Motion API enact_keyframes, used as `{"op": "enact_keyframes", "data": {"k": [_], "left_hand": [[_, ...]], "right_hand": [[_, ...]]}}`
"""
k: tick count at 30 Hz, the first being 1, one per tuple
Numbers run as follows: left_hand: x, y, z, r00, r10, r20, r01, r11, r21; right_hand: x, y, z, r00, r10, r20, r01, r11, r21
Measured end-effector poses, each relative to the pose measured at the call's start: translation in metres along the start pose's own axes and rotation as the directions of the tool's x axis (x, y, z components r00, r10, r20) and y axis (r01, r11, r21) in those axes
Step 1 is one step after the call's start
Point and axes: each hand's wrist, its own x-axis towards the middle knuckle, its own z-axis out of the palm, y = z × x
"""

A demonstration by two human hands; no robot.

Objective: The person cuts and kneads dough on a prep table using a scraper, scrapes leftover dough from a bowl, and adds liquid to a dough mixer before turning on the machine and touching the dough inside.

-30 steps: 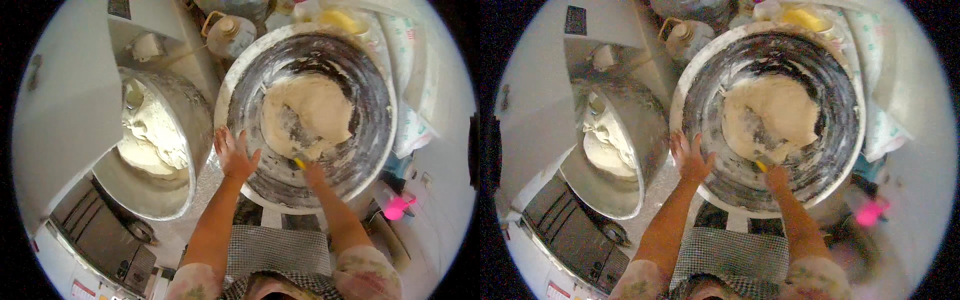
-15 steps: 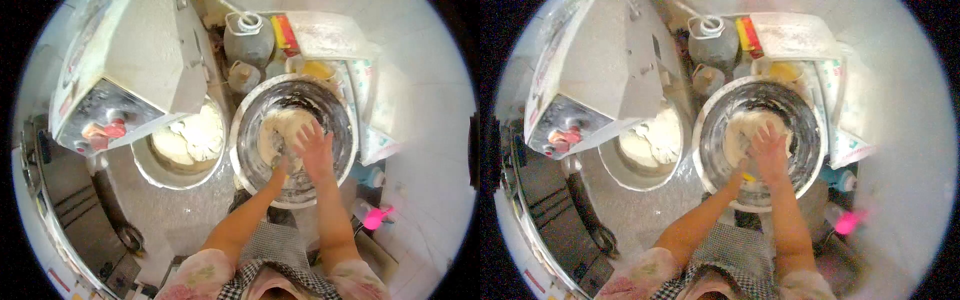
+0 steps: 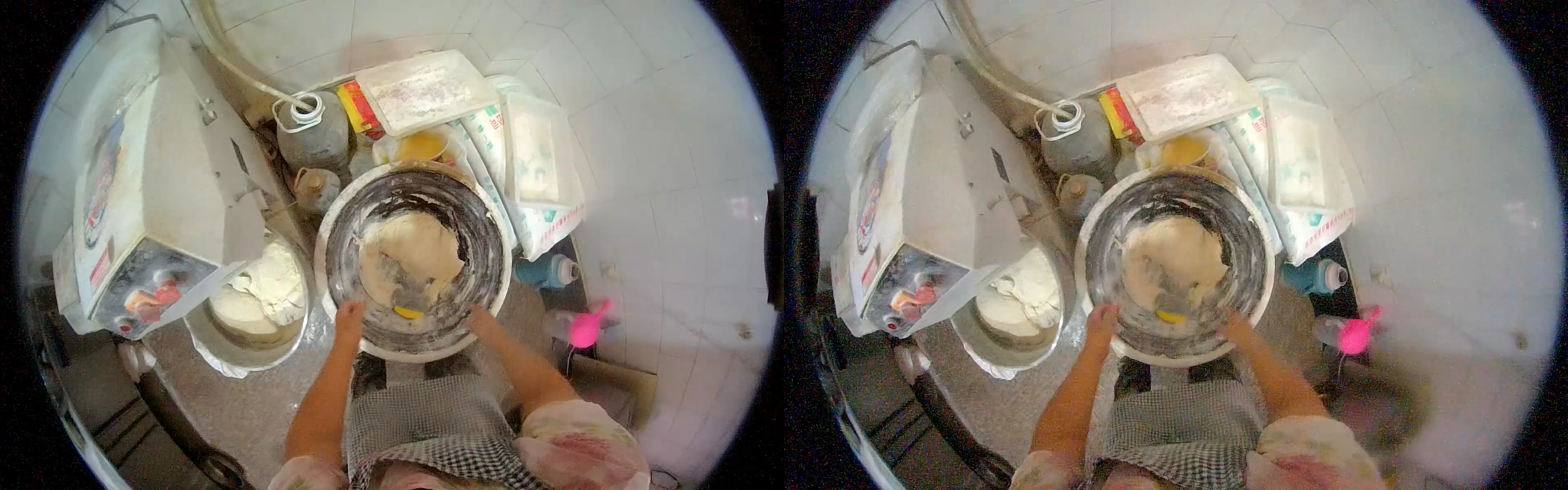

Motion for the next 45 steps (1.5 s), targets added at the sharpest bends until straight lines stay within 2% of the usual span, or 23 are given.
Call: {"op": "enact_keyframes", "data": {"k": [2,4,6,8,11,14,15,17,18,21,23,25,29,31,33,35,38,39,41,42,43,44,45], "left_hand": [[-0.009,-0.035,-0.028,0.999,0.035,0.006,-0.036,0.978,0.204],[-0.015,-0.101,-0.058,0.994,0.104,-0.021,-0.094,0.954,0.285],[-0.042,-0.148,-0.082,0.984,0.02,-0.175,0.075,0.851,0.519],[-0.07,-0.223,-0.107,0.947,-0.039,-0.319,0.229,0.779,0.584],[-0.143,-0.237,-0.074,0.765,-0.377,-0.522,0.403,0.913,-0.07],[-0.171,-0.196,0.002,0.445,-0.744,-0.499,0.183,0.621,-0.762],[-0.17,-0.209,0.017,0.493,-0.711,-0.502,0.254,0.669,-0.699],[-0.166,-0.24,0.053,0.725,-0.475,-0.498,0.464,0.872,-0.156],[-0.157,-0.245,0.075,0.804,-0.409,-0.432,0.44,0.897,-0.03],[-0.122,-0.161,0.141,0.923,-0.331,-0.197,0.337,0.941,-0.005],[-0.096,-0.102,0.187,0.95,-0.268,-0.16,0.278,0.959,0.046],[-0.079,-0.106,0.204,0.97,-0.225,-0.094,0.22,0.974,-0.062],[-0.064,-0.105,0.223,0.986,-0.161,-0.034,0.158,0.985,-0.072],[-0.067,-0.105,0.225,0.992,-0.124,-0.019,0.124,0.992,0.0],[-0.067,-0.103,0.221,0.99,-0.139,0.014,0.139,0.99,0.007],[-0.063,-0.136,0.223,0.995,-0.087,-0.056,0.082,0.993,-0.082],[-0.052,-0.139,0.221,0.99,-0.112,-0.087,0.085,0.96,-0.265],[-0.048,-0.132,0.218,0.987,-0.134,-0.086,0.099,0.938,-0.332],[-0.05,-0.115,0.209,0.972,-0.147,-0.183,0.079,0.94,-0.333],[-0.047,-0.111,0.205,0.962,-0.15,-0.227,0.069,0.941,-0.33],[-0.046,-0.119,0.201,0.959,-0.196,-0.204,0.094,0.901,-0.424],[-0.049,-0.134,0.193,0.956,-0.236,-0.176,0.116,0.851,-0.512],[-0.053,-0.152,0.188,0.951,-0.274,-0.141,0.14,0.792,-0.594]], "right_hand": [[0.055,0.051,-0.033,1.0,-0.016,-0.001,0.014,0.898,-0.441],[0.082,0.064,-0.098,0.986,-0.037,-0.162,-0.034,0.91,-0.413],[0.12,0.09,-0.153,0.918,-0.099,-0.384,-0.123,0.849,-0.513],[0.163,0.127,-0.2,0.886,-0.211,-0.413,-0.133,0.738,-0.662],[0.19,0.121,-0.25,0.912,-0.154,-0.379,-0.193,0.654,-0.731],[0.223,0.138,-0.264,0.934,-0.232,-0.27,-0.099,0.558,-0.824],[0.239,0.15,-0.268,0.946,-0.243,-0.216,-0.059,0.526,-0.849],[0.245,0.146,-0.269,0.965,-0.212,-0.155,-0.022,0.523,-0.852],[0.25,0.152,-0.267,0.945,-0.293,-0.142,0.022,0.493,-0.87],[0.258,0.175,-0.273,0.895,-0.441,-0.073,0.154,0.458,-0.876],[0.222,0.155,-0.291,0.75,-0.552,-0.365,0.238,0.74,-0.629],[0.193,0.168,-0.317,0.576,-0.674,-0.463,0.368,0.719,-0.59],[0.081,0.156,-0.398,0.454,-0.463,-0.761,0.465,0.852,-0.24],[0.018,0.111,-0.41,0.397,-0.345,-0.851,0.274,0.929,-0.249],[-0.01,0.083,-0.406,0.512,-0.153,-0.845,0.351,0.935,0.044],[-0.025,0.059,-0.388,0.613,-0.271,-0.742,0.536,0.833,0.138],[0.048,0.114,-0.338,0.719,-0.353,-0.598,0.626,0.703,0.338],[0.081,0.102,-0.306,0.635,-0.48,-0.605,0.628,0.777,0.043],[0.137,0.047,-0.247,0.807,-0.542,-0.234,0.457,0.825,-0.333],[0.165,0.019,-0.217,0.842,-0.539,-0.034,0.448,0.732,-0.514],[0.184,0.011,-0.186,0.749,-0.663,0.002,0.514,0.579,-0.634],[0.199,-0.007,-0.157,0.829,-0.536,-0.158,0.49,0.834,-0.254],[0.199,-0.04,-0.149,0.88,-0.472,-0.048,0.452,0.864,-0.223]]}}
